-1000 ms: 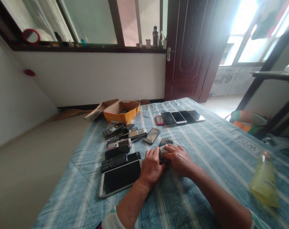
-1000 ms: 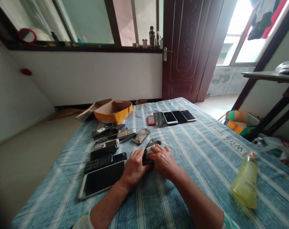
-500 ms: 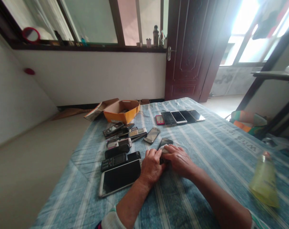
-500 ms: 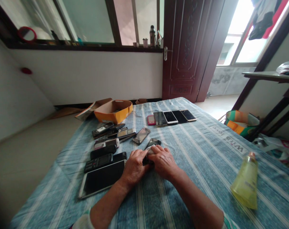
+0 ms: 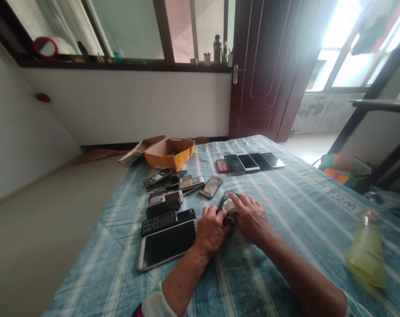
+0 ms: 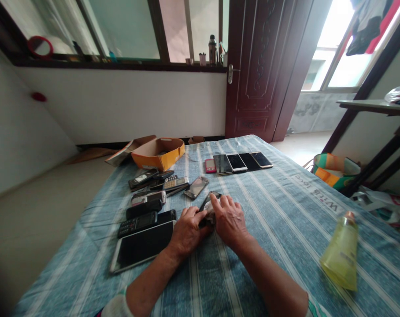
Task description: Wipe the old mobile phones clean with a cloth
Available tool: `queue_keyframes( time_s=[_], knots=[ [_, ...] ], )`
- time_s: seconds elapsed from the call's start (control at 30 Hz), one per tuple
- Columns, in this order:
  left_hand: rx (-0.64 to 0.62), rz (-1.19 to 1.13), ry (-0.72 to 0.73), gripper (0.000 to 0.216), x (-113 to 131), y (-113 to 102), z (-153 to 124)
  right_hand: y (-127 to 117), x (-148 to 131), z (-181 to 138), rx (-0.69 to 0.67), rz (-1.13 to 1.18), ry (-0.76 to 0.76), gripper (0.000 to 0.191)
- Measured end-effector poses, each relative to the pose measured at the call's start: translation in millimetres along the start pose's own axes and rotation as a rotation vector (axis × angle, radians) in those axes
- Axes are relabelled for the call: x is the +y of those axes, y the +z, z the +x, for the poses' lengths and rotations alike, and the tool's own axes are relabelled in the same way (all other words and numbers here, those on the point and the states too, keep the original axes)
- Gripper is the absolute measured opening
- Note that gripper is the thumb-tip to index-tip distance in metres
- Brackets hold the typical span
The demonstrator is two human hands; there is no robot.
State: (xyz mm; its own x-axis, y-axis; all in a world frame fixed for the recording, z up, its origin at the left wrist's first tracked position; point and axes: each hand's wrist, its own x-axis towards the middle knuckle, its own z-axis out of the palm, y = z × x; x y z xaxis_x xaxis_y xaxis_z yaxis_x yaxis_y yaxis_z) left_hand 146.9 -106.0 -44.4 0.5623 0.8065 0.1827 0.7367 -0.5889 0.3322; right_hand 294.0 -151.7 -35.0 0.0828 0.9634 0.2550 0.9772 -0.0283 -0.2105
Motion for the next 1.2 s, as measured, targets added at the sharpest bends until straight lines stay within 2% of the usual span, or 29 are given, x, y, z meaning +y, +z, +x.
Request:
queue_keyframes(
  time_s=[0.1, 0.2, 0.33, 0.47, 0.73, 0.97, 1.2],
  knots=[
    [0.004, -0.01, 0.006, 0.024, 2.2, -1.9, -0.2, -5.4, -0.6, 0.1, -0.087, -0.081, 0.115, 0.04],
    [0.001, -0.007, -0.001, 0.022, 2.7, -2.6, -0.1, -3.0, -2.5, -0.4, -0.156, -0.061, 0.126, 0.032],
    [0.005, 0.009, 0.008, 0.022, 1.4, -0.8, 0.3, 9.0, -4.5, -1.0, -0.101, 0.018, 0.062, 0.029],
    [0.02, 0.022, 0.006, 0.023, 0.3, 1.3, 0.4, 17.5, -0.8, 1.2, 0.013, 0.22, 0.028, 0.029],
    [-0.009, 0.017, 0.003, 0.028, 1.7, -0.1, -0.2, 20.1, 1.9, 7.1, 0.147, 0.798, 0.158, 0.036],
    [-0.01, 0.022, -0.008, 0.029, 1.9, 0.6, 0.5, 4.0, -5.3, 1.8, 0.061, 1.105, 0.126, 0.031],
    [-0.011, 0.046, -0.006, 0.026, 2.8, 0.1, -0.2, 12.3, 4.4, 5.5, -0.028, 1.323, 0.201, 0.029]
  ],
)
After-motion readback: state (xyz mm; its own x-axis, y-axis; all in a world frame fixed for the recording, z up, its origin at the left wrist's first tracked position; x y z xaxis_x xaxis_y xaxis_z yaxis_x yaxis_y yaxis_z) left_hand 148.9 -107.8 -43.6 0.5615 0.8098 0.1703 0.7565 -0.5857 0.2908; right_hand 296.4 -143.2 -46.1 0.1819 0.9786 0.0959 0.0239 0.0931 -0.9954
